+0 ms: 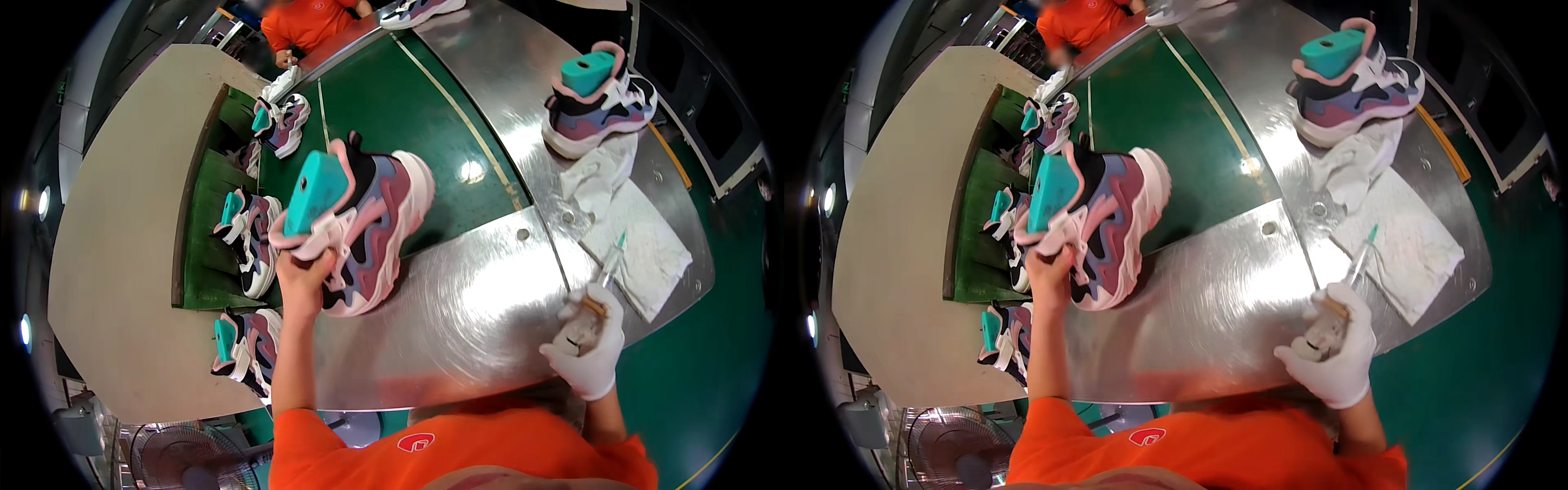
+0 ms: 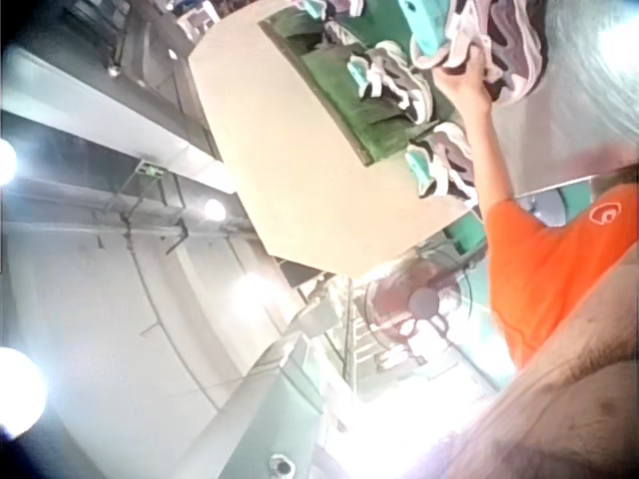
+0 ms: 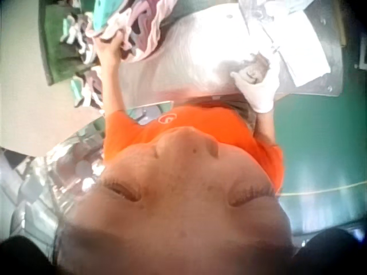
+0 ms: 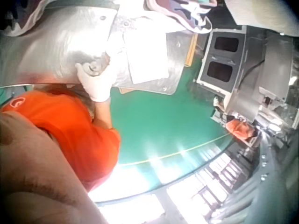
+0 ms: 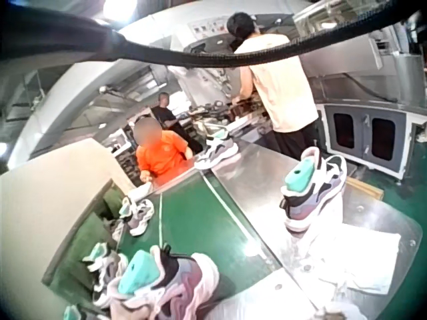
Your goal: The person applies a liquid substance from a syringe into the seams of a sneaker on a factory assembly line. They repeatedly pick up sneakers, inject the substance along the edges, and place them back on the conveyor belt.
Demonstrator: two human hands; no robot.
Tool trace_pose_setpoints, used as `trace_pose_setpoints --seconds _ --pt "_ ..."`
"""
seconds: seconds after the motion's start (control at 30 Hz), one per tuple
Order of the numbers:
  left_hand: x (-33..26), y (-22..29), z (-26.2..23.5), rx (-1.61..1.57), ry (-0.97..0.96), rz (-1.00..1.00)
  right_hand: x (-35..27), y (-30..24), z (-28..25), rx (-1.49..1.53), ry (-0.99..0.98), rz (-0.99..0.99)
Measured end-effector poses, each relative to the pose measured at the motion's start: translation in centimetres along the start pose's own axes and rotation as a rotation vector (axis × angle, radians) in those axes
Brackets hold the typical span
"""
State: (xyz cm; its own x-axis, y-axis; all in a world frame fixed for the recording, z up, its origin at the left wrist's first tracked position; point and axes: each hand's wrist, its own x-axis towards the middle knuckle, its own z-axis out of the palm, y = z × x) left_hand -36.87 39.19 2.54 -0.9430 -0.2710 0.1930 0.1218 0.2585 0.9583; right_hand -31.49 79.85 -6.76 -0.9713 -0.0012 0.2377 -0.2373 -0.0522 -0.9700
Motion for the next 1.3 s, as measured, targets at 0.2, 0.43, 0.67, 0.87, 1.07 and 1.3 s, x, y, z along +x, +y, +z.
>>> trace_pose_setpoints --seconds 0.2,0.43,0.67,0.87,1.07,1.3 --pt "10.8 -1.8 2.7 0.094 0.081 0.080 1.0 -0.2 -0.5 -0.125 -0.011 -0.043" --pt "18.3 -5.2 5.0 0.889 0.327 0.275 1.0 -0.1 0.3 0.066 0.290 0.255" --pt "14.5 2.0 14.8 1.026 -0.107 0.875 0.7 -1.1 0.0 -0.010 0.146 0.075" --pt "14.6 9.9 31.2 0.753 -0.475 0.917 0.4 -0.6 -0.8 -0.030 0.139 -0.001" --pt "15.4 10.5 39.3 0.911 -0.518 0.662 0.6 -0.2 0.2 0.091 0.190 0.127" --pt "7.0 6.0 23.9 1.064 -0.216 1.079 1.1 -1.2 1.3 0.181 0.331 0.203"
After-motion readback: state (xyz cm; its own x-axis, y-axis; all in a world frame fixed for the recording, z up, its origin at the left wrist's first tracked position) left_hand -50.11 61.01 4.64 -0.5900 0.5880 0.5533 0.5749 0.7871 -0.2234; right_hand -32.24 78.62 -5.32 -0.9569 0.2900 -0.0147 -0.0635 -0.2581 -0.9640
